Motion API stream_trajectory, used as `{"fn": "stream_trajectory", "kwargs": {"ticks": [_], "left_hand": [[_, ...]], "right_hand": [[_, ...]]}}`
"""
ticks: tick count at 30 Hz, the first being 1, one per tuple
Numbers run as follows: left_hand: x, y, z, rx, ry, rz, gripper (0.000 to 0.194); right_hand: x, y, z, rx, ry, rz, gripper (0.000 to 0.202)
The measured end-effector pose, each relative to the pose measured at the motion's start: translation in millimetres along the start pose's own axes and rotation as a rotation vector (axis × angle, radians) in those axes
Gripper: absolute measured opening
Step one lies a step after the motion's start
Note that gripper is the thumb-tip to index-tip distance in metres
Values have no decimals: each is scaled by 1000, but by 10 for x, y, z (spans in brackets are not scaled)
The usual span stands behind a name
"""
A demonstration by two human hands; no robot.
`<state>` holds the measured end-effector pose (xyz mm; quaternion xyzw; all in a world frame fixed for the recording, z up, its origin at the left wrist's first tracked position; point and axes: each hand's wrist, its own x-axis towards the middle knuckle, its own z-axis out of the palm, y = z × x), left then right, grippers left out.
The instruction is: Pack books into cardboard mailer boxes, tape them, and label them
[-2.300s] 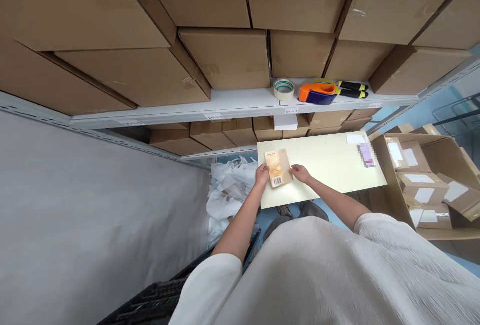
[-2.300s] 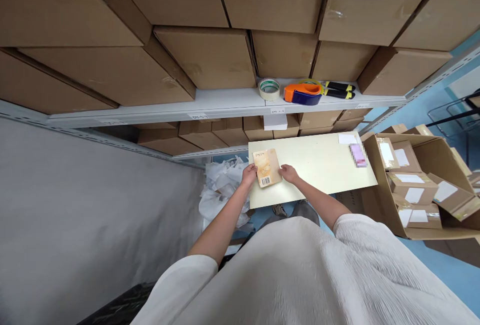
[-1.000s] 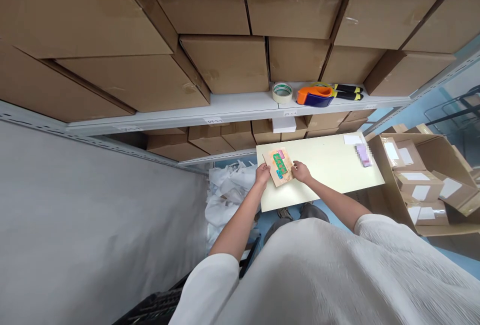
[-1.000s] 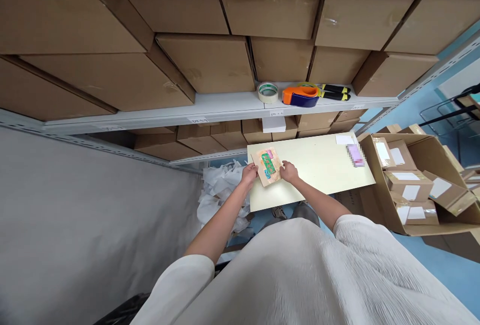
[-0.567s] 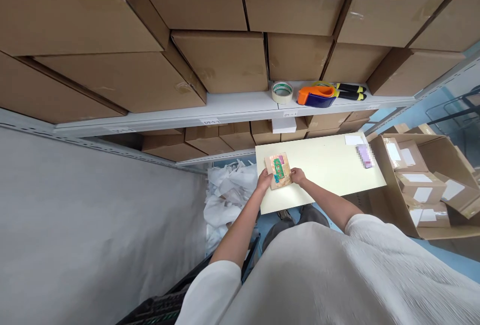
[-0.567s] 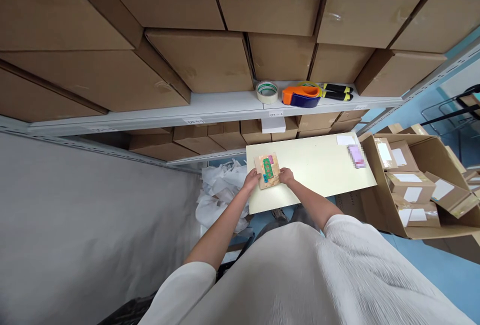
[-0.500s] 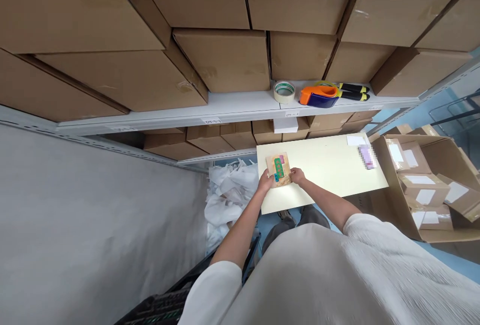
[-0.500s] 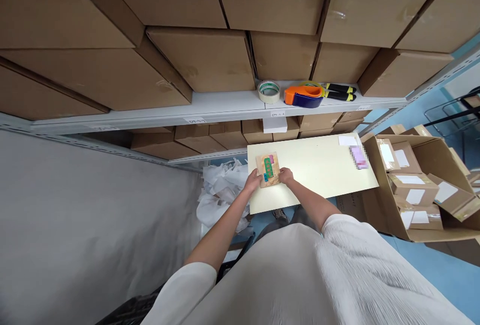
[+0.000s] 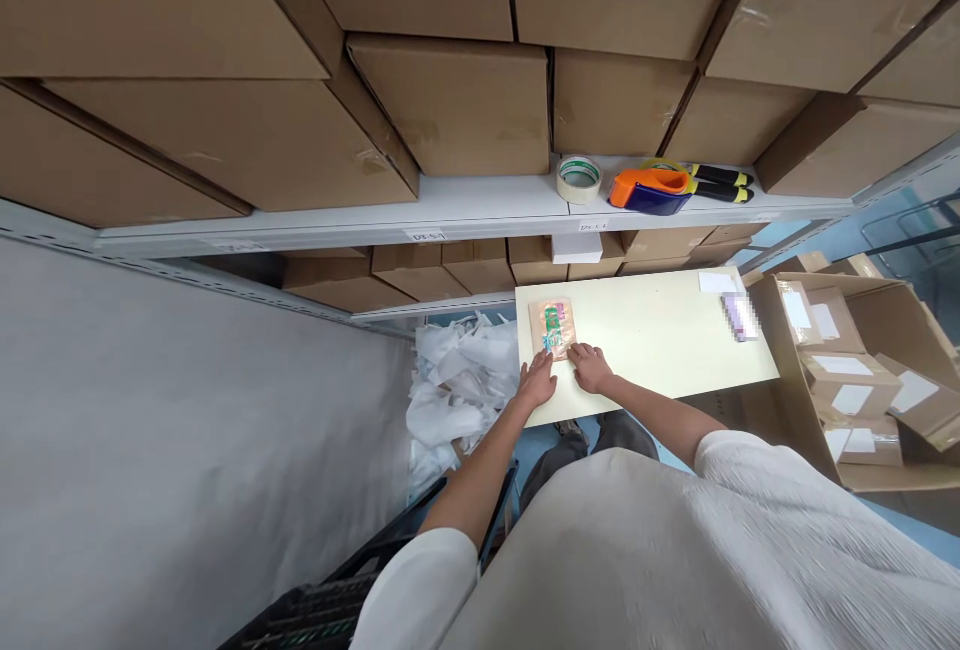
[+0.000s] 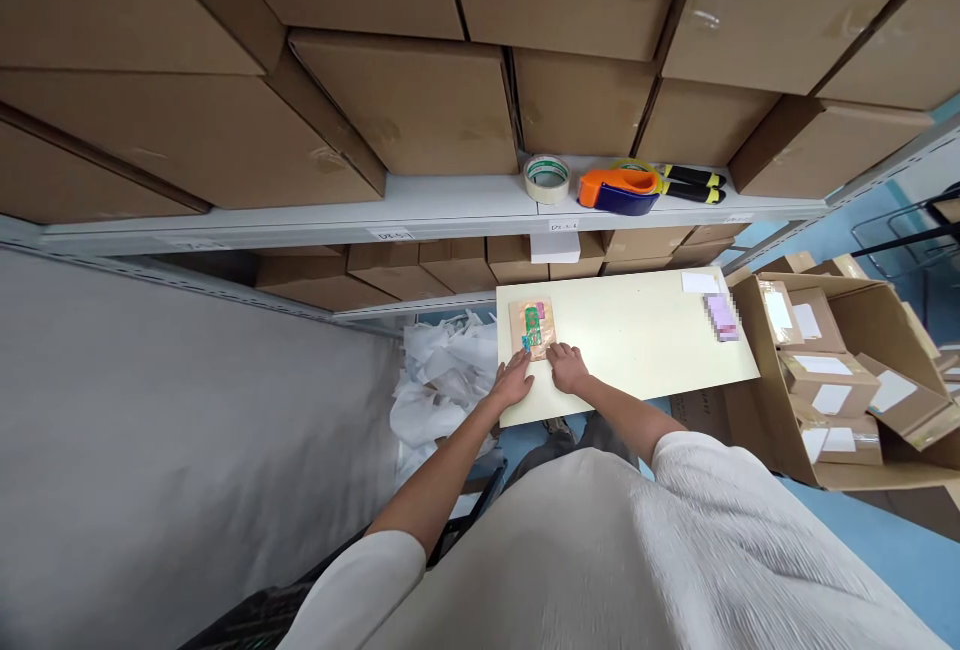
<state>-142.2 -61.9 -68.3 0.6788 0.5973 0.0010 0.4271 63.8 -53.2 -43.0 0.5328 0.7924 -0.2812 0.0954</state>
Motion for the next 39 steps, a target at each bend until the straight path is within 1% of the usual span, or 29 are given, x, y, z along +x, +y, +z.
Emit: {"fn": "stream_trajectory", "kwargs": {"ticks": [3, 5, 8, 11, 13, 16, 18, 20, 23, 26, 28, 31, 34, 36, 37, 39], "left_hand": [[104, -64, -107, -4, 11, -26, 81], [188, -103, -199, -12, 20, -34, 85], [285, -128, -313, -5, 15, -46, 89], [320, -107, -365, -9, 19, -55, 88], [312, -84, -376, -33, 67, -45, 84], [264, -59, -383, -110, 198, -24, 71], [211, -52, -381, -205, 275, -23, 61], [137, -48, -364, -331, 332, -48, 54], [-17, -37, -288, -545, 400, -119, 45], [-210, -18, -154, -775, 453, -153, 29], [-347, 0, -41, -892, 479, -156, 21], [-546, 64, 149, -983, 505, -185, 25], [-709, 218, 325, -1017, 510, -203, 37], [-784, 380, 414, -1018, 513, -225, 45], [-812, 474, 448, -1019, 513, -230, 47], [-850, 668, 504, -1023, 516, -234, 49]], "right_hand": [[142, -24, -68, -21, -68, 6, 82], [272, -47, -119, -23, -101, 14, 87], [423, -98, -176, -18, -125, 45, 89], [475, -146, -230, -5, -131, 73, 87], [458, -151, -285, 13, -97, 59, 80], [356, -73, -419, 62, -5, 53, 66], [232, 56, -551, 102, 61, 88, 61], [62, 256, -718, 143, 149, 126, 58], [-248, 667, -1041, 187, 344, 168, 51], [-539, 1129, -1470, 194, 584, 166, 44], [-685, 1409, -1825, 180, 731, 153, 43], [-813, 1742, -2440, 102, 895, 146, 46], [-843, 1972, -3064, 7, 960, 194, 48], [-827, 2078, -3414, -72, 926, 223, 50], [-814, 2118, -3556, -112, 897, 236, 51], [-784, 2177, -3767, -196, 822, 234, 52]]}}
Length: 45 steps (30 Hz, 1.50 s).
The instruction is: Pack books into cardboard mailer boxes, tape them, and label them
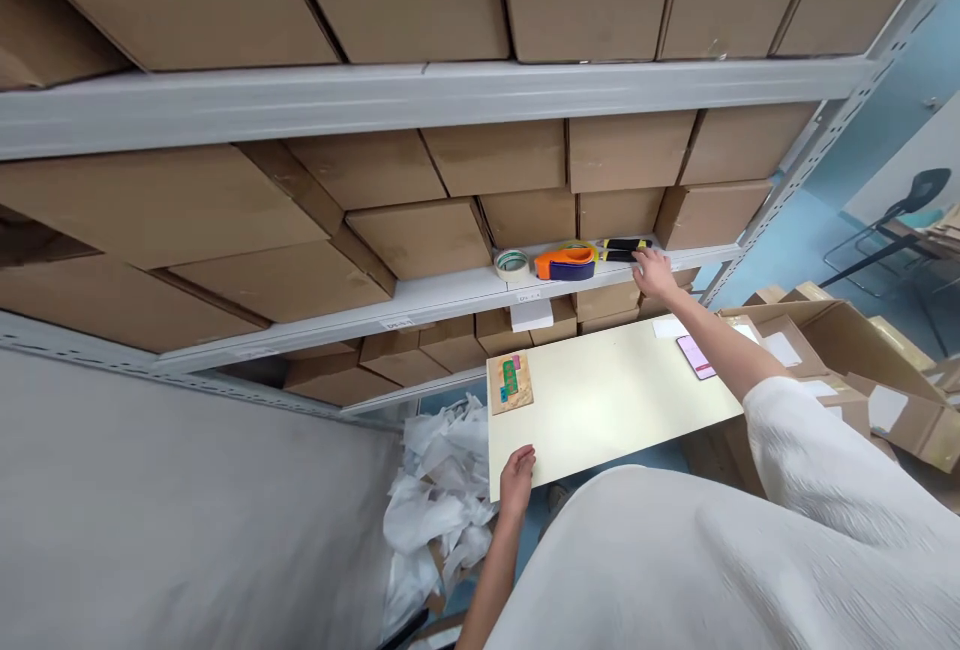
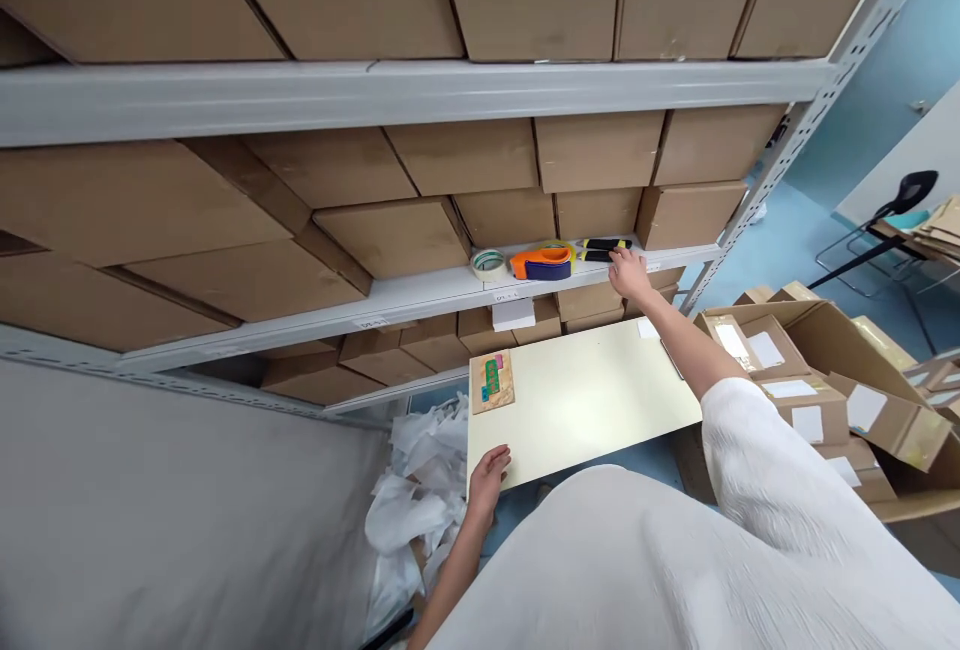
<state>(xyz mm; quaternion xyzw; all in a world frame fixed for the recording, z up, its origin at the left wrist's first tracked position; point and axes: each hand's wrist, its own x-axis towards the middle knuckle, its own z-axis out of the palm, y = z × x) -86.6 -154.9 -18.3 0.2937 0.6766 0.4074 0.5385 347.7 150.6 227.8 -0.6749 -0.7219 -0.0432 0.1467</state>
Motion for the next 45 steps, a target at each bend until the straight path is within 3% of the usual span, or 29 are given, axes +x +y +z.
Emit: {"fn": "stream_trajectory", "kwargs": {"ticks": [5, 13, 20, 23, 27, 31, 34, 38, 45], "left_hand": [[-279, 60, 356, -46, 39, 3, 44], [-675, -152, 839, -89, 216, -49, 49], [-717, -151, 1109, -71, 159, -59, 53], [-677, -79, 1209, -52, 64, -36, 53], [-638, -20, 1351, -8, -18, -53, 47], [-661, -18, 1452, 62, -61, -85, 45], [-697, -5, 1461, 74, -75, -92, 48], [-742, 41, 1413, 87, -68, -135, 49], [-840, 6, 1274, 120, -26, -155, 55]], "right_hand": [[200, 76, -65, -73, -134, -123, 48], [344, 203, -26, -41, -139, -176, 39], [306, 326, -39, 44, -131, -216, 28], [53, 457, -1, 123, -63, -156, 30], [-664, 700, 222, 231, 37, -8, 28], [-1520, 907, 657, 257, -137, 240, 26], [-1986, 998, 1006, 229, -325, 415, 25], [-2286, 1054, 1316, 199, -502, 491, 21], [-2380, 1079, 1554, 107, -645, 437, 29]]}}
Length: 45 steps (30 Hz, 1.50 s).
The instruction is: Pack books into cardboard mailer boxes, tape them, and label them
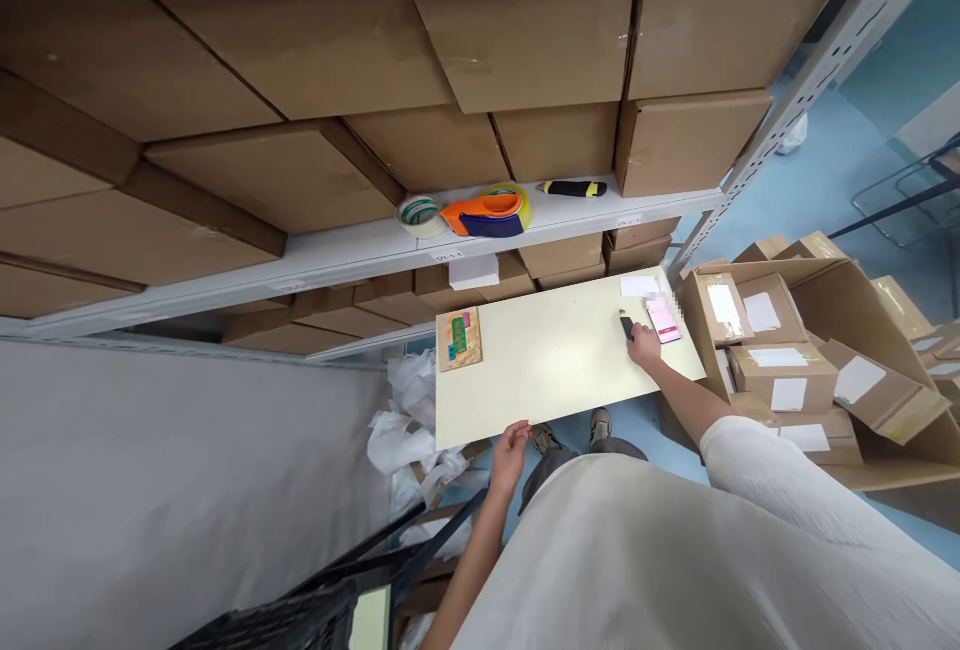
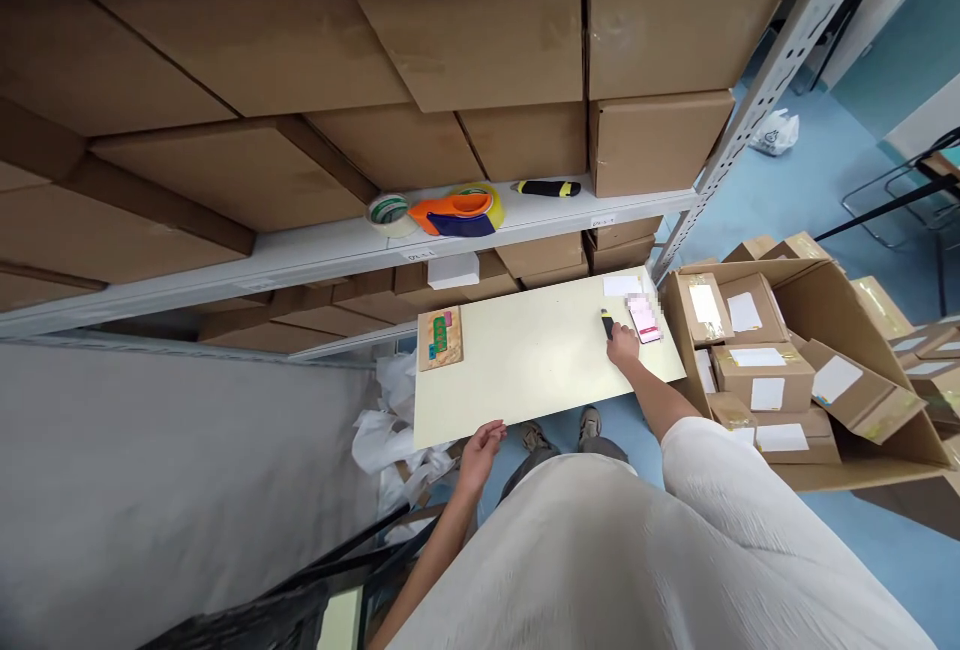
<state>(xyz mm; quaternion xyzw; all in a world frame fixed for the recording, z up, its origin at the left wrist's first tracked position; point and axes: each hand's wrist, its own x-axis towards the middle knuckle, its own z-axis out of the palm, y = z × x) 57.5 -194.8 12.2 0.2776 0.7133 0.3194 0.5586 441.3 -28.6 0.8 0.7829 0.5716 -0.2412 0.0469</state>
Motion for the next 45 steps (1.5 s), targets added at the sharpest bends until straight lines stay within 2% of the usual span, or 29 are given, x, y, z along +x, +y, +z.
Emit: {"fn": "stream_trajectory", "kwargs": {"ticks": [8, 12, 14, 16, 19, 21, 24, 26, 28, 32, 36, 39, 41, 45], "left_hand": [[-45, -177, -183, 12, -22, -46, 70], [7, -122, -178, 17, -9, -51, 64], [52, -75, -170, 0, -18, -25, 62], [107, -32, -170, -22, -26, 5, 61], [191, 19, -190, -54, -19, 48, 57], [239, 46, -219, -87, -17, 79, 54], [286, 73, -284, -142, -2, 115, 52], [301, 78, -342, -167, 10, 123, 53], [305, 68, -413, -182, 21, 126, 55], [311, 19, -563, -182, 34, 119, 55], [351, -10, -651, -163, 27, 100, 54], [399, 9, -657, -145, 0, 113, 51], [431, 37, -638, -129, -26, 129, 49], [475, 96, -547, -80, -72, 134, 51]], "right_hand": [[100, -14, 33, -96, -71, 2, 45], [79, -239, -136, -76, -7, -11, 41], [86, -499, -336, -4, 88, -106, 38], [107, -872, -632, 81, 228, -276, 38], [146, -1575, -1201, 130, 449, -554, 43], [170, -2057, -1585, 104, 529, -710, 47], [224, -2652, -2025, 47, 561, -842, 56], [276, -2914, -2191, 6, 535, -869, 55], [329, -3068, -2266, -44, 500, -869, 52], [351, -3145, -2286, -114, 475, -821, 44], [190, -3023, -2248, -140, 468, -785, 35], [-16, -2799, -2139, -84, 490, -786, 37], [-173, -2588, -1994, -24, 521, -753, 38], [-460, -2082, -1514, 62, 515, -561, 34]]}}
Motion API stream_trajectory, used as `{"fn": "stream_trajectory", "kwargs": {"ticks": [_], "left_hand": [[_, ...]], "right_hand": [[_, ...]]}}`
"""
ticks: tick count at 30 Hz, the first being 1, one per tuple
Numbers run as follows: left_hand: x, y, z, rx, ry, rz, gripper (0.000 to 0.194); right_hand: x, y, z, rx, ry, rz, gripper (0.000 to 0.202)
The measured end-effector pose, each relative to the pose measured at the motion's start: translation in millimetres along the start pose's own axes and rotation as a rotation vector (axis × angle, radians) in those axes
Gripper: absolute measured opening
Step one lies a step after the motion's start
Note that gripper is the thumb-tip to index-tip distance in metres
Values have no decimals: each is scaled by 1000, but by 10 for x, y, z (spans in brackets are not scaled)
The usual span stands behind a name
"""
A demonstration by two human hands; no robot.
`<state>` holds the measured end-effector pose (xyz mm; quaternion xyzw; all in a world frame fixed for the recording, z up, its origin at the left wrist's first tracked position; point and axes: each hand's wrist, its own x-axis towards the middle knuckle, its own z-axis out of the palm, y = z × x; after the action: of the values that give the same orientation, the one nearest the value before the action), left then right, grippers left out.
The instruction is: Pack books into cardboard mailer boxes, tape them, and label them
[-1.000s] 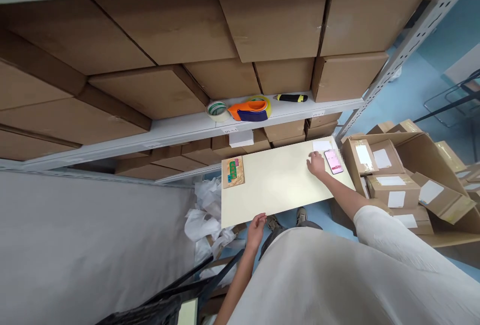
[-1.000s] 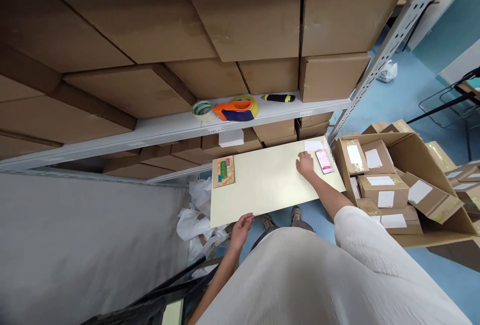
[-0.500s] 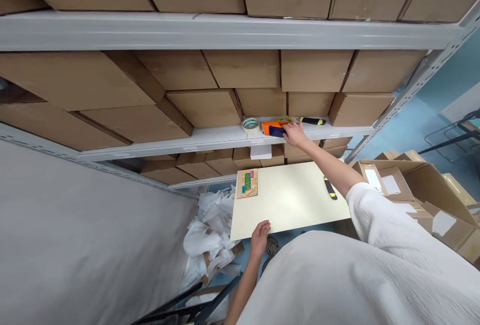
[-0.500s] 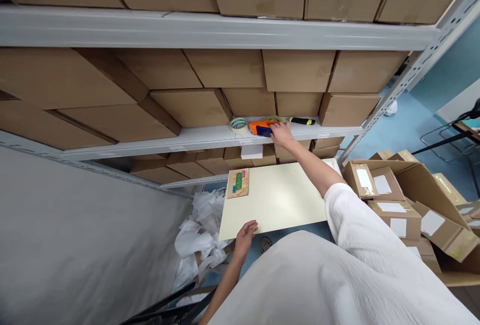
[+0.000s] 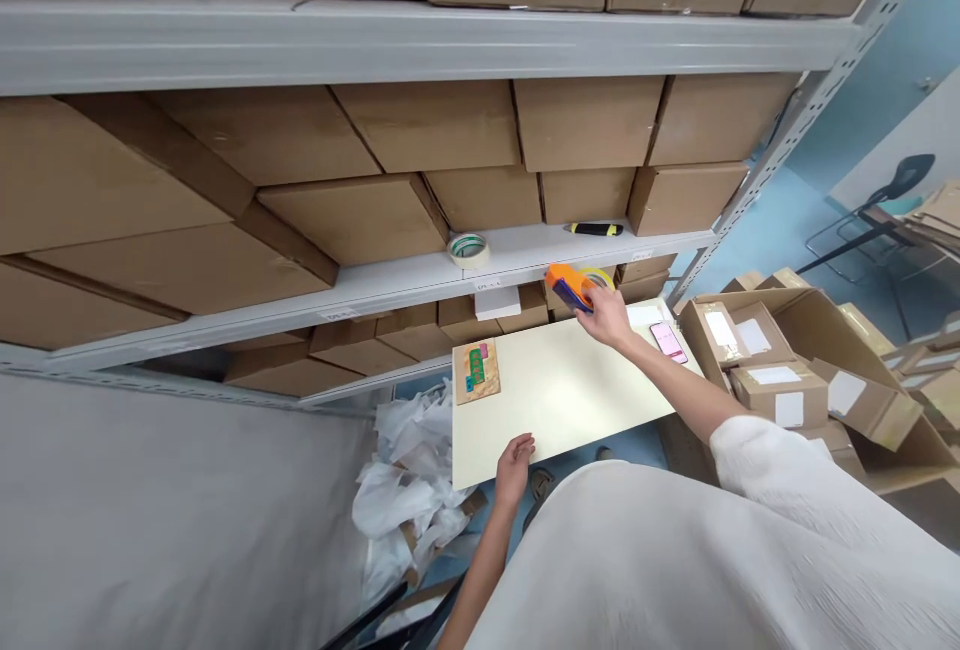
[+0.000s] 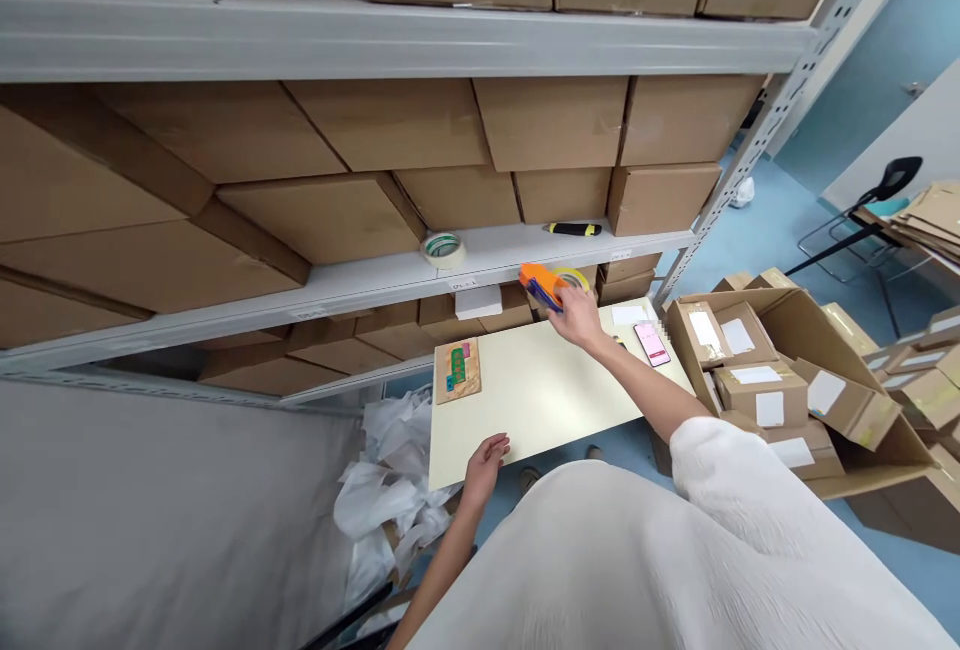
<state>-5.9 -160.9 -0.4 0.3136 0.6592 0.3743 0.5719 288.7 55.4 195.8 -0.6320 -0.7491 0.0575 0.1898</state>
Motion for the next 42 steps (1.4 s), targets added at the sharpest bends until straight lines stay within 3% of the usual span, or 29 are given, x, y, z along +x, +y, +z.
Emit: {"fn": "stream_trajectory", "kwargs": {"ticks": [4, 8, 12, 19, 27, 34, 38, 42], "left_hand": [[-9, 26, 154, 18, -43, -14, 51], [-87, 26, 322, 42, -73, -43, 48], [-194, -18, 448, 64, -102, -57, 49], [-351, -89, 486, 46, -106, -72, 61], [-446, -119, 410, 28, -24, -46, 55], [-419, -173, 314, -54, 123, 23, 52], [-364, -187, 196, -113, 219, 52, 48], [-349, -209, -2, -163, 311, 83, 43]], "right_hand": [[-602, 353, 371, 8, -121, 268, 24], [-1011, 748, 767, 9, -286, 496, 20], [-1299, 998, 1101, -24, -382, 560, 21], [-1490, 1120, 1476, 15, -429, 609, 24], [-1393, 1201, 1600, 44, -443, 607, 30], [-1445, 1150, 1453, -27, -215, 433, 34], [-1209, 907, 1363, -15, -269, 249, 36], [-1017, 444, 1399, 44, -344, 71, 35]]}}
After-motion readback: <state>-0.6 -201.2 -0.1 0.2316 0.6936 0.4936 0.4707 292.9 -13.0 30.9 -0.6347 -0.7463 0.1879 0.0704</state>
